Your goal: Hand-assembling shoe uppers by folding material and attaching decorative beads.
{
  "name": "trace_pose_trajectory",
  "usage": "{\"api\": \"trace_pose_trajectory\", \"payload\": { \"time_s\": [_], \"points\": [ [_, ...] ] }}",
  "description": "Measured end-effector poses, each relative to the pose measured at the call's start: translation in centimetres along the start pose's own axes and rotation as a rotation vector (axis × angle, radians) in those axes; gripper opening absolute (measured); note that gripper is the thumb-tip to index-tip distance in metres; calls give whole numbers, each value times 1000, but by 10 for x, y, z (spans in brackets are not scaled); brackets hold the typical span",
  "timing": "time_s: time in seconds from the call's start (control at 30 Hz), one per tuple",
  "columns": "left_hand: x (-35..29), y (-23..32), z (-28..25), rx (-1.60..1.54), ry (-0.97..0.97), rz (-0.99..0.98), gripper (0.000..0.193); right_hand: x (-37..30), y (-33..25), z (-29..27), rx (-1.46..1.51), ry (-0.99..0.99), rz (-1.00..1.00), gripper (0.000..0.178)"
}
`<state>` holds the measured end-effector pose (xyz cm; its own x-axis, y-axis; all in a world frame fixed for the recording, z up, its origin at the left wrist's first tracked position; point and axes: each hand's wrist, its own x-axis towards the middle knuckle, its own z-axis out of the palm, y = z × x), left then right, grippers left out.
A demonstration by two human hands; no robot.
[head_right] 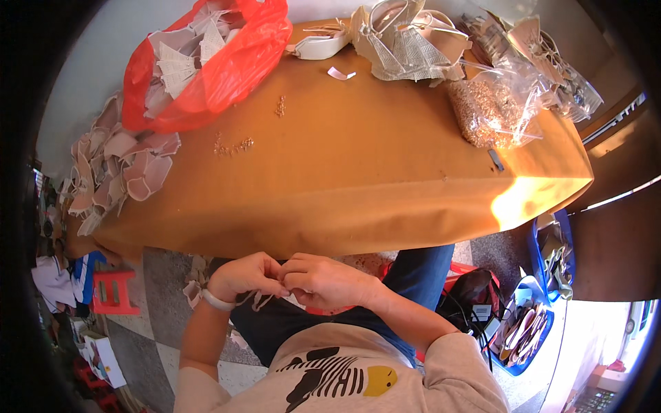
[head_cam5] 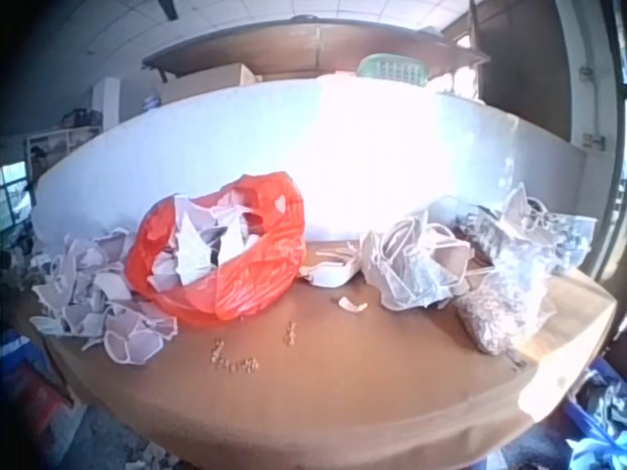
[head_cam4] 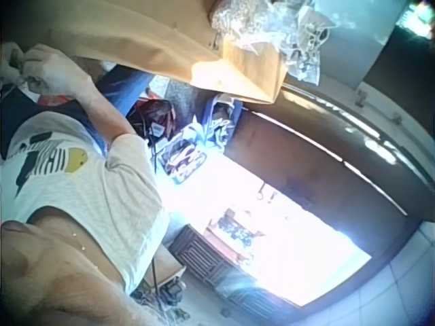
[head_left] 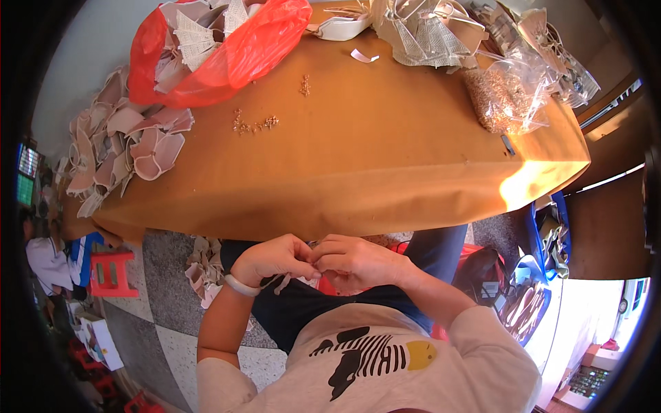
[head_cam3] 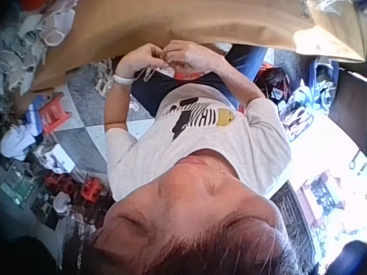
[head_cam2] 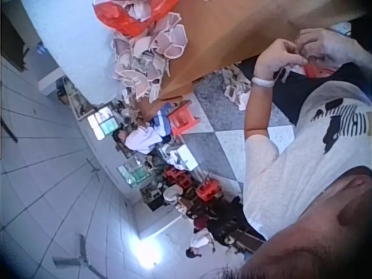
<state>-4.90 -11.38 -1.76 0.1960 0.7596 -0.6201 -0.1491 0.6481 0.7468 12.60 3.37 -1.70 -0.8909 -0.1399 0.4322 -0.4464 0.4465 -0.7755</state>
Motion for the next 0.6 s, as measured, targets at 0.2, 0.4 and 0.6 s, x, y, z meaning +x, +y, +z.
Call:
{"api": "trace_pose_trajectory", "payload": {
  "time_s": [0.2,0.4,0.6],
  "points": [
    [-9,6,15,67,386,87,14,-5,9,15,-23,287,136,20],
    [-3,6,57,425,970,578,11,-1,9,17,180,433,415,16],
    [8,-3,62,307,1048,607,11,-3,14,32,244,504,467,11]
  ]
}}
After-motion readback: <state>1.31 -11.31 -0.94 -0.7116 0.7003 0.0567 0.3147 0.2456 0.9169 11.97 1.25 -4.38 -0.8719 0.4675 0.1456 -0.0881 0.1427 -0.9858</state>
